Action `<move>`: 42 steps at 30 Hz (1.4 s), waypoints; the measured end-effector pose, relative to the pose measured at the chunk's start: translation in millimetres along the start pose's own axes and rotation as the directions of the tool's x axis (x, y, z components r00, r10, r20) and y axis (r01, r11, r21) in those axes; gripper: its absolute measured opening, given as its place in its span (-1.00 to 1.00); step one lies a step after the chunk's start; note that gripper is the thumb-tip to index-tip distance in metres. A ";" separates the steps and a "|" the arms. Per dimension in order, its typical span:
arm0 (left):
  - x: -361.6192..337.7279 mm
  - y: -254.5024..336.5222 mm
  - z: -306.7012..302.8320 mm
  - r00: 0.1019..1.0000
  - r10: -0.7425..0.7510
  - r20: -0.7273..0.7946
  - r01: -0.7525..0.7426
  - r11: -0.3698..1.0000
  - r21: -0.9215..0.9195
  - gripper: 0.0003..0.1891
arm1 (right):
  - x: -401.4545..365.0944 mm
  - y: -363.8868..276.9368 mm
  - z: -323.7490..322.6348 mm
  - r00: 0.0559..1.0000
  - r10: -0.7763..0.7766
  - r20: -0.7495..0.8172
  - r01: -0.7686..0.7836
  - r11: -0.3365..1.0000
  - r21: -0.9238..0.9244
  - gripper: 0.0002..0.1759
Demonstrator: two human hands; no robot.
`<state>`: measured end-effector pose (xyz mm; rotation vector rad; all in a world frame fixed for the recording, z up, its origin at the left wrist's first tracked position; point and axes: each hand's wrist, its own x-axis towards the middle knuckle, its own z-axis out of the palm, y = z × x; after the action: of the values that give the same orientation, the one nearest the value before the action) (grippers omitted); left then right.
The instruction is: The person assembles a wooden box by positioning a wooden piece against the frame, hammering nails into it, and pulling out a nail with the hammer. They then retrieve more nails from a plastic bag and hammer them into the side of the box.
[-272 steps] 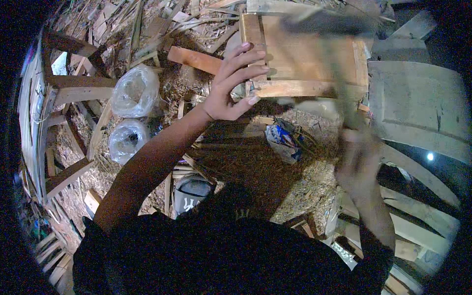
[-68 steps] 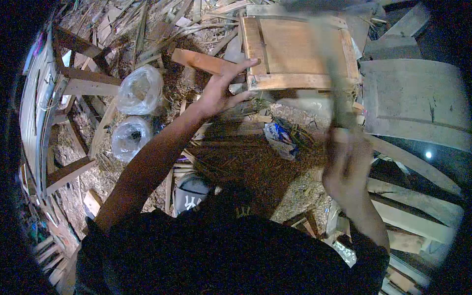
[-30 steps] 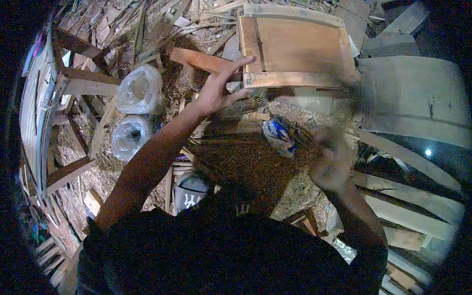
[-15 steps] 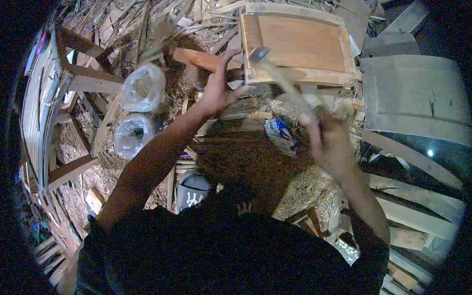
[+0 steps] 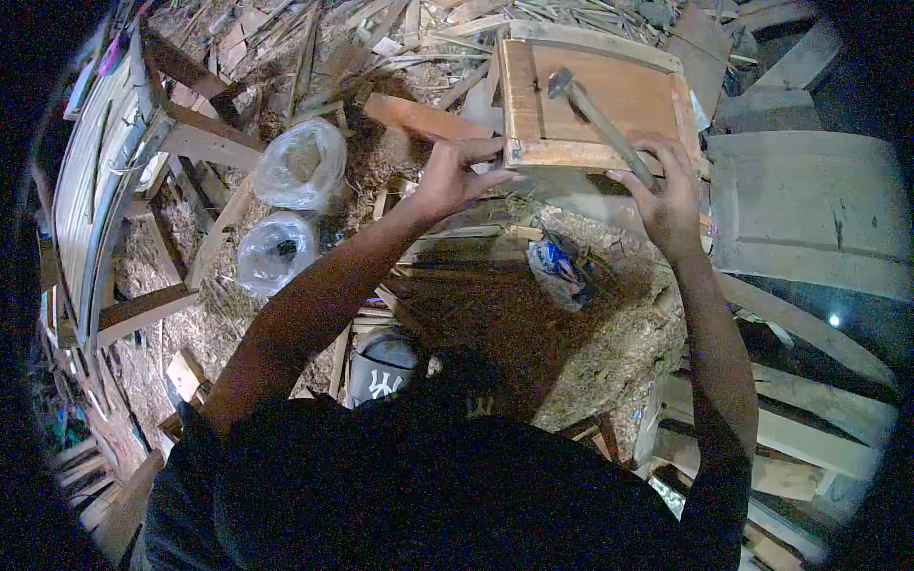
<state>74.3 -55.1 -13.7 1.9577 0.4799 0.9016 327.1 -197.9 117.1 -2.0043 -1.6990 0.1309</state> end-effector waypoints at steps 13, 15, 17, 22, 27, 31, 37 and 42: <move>-4.9 -1.6 3.9 0.999 0.004 -0.046 -0.007 0.998 -0.058 -0.65 | -3.7 5.9 4.0 0.996 -0.082 -0.028 0.081 0.996 -0.025 -0.52; -4.2 -2.4 3.6 0.999 0.019 -0.038 -0.022 0.998 -0.063 -0.65 | -3.3 4.5 4.8 0.994 -0.103 -0.032 0.102 0.994 -0.023 -0.52; -3.5 -3.5 6.6 0.985 0.101 -0.141 -0.113 0.991 -0.075 -0.65 | -2.2 1.4 4.5 0.992 -0.119 -0.038 0.118 0.993 -0.017 -0.52; -6.7 4.2 0.0 1.000 -0.007 0.008 0.007 1.000 -0.021 -0.58 | -3.6 2.7 2.0 0.999 -0.049 -0.002 0.049 0.999 -0.012 -0.52; -6.2 -2.8 -2.4 0.991 -0.084 0.103 0.074 0.992 0.101 -0.53 | -26.0 -27.0 -8.1 0.987 -0.136 -0.082 0.117 0.971 -0.210 -0.59; -0.5 -1.5 -2.9 0.997 -0.007 0.078 -0.001 0.995 0.097 -0.58 | -70.6 -47.5 -14.5 0.989 0.070 0.130 -0.084 0.991 0.104 -0.63; -9.6 -7.7 5.8 0.997 -0.051 0.060 0.049 0.998 0.042 -0.55 | -69.2 -88.0 -33.1 0.931 0.220 0.291 -0.282 0.940 0.190 -0.59; -12.5 -9.2 8.2 0.995 -0.077 0.063 0.079 0.996 -0.029 -0.53 | -91.8 -59.7 -14.3 0.991 -0.106 0.083 0.096 0.989 0.114 -0.57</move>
<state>72.4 -63.0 -29.3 1.9190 0.4999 0.7921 259.5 -283.7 132.9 -1.8535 -1.8040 0.2761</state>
